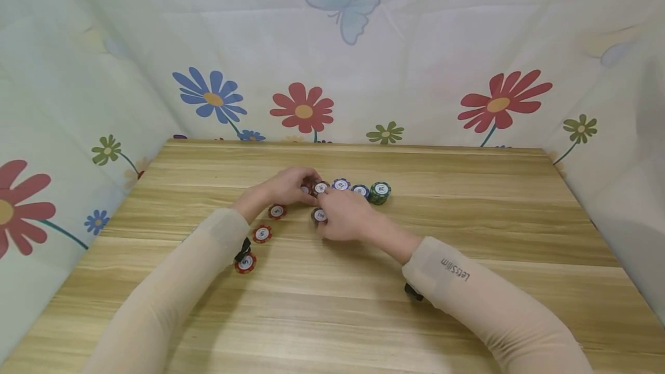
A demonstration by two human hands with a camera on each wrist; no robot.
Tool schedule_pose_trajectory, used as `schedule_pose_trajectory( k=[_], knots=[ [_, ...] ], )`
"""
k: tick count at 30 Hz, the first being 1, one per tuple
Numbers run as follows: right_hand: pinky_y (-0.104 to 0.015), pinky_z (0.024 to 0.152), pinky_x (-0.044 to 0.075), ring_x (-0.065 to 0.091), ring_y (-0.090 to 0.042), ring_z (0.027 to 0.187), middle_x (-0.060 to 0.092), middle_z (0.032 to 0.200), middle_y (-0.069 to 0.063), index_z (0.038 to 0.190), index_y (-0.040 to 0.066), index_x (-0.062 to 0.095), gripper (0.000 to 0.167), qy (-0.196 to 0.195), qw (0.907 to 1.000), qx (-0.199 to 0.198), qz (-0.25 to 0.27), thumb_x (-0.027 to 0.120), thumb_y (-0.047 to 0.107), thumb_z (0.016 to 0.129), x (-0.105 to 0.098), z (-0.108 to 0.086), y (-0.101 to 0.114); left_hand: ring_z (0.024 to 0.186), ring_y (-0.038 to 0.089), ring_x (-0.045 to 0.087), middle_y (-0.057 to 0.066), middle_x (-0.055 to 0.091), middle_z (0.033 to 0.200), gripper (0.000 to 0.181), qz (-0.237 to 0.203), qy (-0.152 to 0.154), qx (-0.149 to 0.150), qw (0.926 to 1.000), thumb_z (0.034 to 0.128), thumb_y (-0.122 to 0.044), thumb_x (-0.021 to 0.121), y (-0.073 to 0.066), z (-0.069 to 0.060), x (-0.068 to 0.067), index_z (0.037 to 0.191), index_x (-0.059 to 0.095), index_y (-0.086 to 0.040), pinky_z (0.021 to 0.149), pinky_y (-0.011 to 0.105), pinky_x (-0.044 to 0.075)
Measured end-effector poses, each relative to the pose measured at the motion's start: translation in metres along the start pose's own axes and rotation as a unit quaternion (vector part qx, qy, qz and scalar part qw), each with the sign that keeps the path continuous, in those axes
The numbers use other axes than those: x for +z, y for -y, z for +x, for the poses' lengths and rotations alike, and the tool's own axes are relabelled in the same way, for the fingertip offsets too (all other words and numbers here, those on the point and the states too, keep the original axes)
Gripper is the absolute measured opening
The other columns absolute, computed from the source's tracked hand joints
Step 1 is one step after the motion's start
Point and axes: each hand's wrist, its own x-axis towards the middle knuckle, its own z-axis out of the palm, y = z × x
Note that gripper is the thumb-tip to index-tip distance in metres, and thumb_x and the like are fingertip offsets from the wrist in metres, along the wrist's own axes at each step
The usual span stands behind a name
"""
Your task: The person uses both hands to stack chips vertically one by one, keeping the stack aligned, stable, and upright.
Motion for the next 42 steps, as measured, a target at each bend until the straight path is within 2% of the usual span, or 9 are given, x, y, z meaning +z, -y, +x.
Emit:
schedule_pose_trajectory(
  k=[8,15,23,31,42],
  knots=[
    [-0.038,0.06,0.053,0.057,-0.018,0.075,0.058,0.091,0.0,0.095,0.011,0.063,0.021,-0.031,0.9993,0.008,0.021,0.071,0.027,0.084,-0.008,0.0,-0.001,0.095,0.019,0.058,0.003,0.066,0.105,0.037,0.008,0.0,0.0,1.0,0.0917,-0.018,0.08,0.0,-0.001,0.0,0.124,0.065,-0.007,0.091,0.036,0.046],
    [-0.035,0.066,0.054,0.059,-0.017,0.078,0.06,0.093,-0.003,0.101,0.005,0.065,0.026,-0.05,0.9979,0.011,0.041,0.073,0.024,0.085,-0.011,0.001,-0.003,0.097,0.018,0.058,0.003,0.066,0.107,0.036,0.01,0.001,0.003,0.9999,0.0915,-0.016,0.08,0.002,0.0,0.0,0.124,0.065,-0.007,0.093,0.036,0.046],
    [-0.037,0.072,0.056,0.062,-0.019,0.082,0.062,0.098,-0.006,0.111,0.002,0.067,0.032,-0.082,0.9937,0.043,0.062,0.076,0.02,0.086,-0.012,0.006,-0.004,0.096,0.018,0.059,0.002,0.067,0.105,0.039,0.015,-0.001,0.01,0.9998,0.0889,-0.02,0.083,0.003,0.002,0.0,0.122,0.066,-0.008,0.092,0.037,0.046],
    [-0.04,0.072,0.056,0.063,-0.021,0.084,0.063,0.099,-0.006,0.111,0.005,0.068,0.03,-0.084,0.9936,0.061,0.043,0.077,0.021,0.087,-0.012,0.013,-0.01,0.097,0.018,0.059,0.001,0.067,0.107,0.04,0.017,0.0,0.008,0.9998,0.0885,-0.025,0.084,0.004,0.003,0.001,0.121,0.066,-0.011,0.093,0.037,0.045],
    [-0.042,0.073,0.055,0.064,-0.023,0.085,0.065,0.101,-0.009,0.112,0.004,0.069,0.031,-0.076,0.995,0.063,0.019,0.078,0.021,0.087,-0.01,0.022,-0.011,0.098,0.017,0.06,0.001,0.067,0.108,0.042,0.02,-0.002,0.01,0.9998,0.0883,-0.026,0.084,0.006,0.003,0.0,0.122,0.065,-0.01,0.093,0.036,0.046]
  ],
)
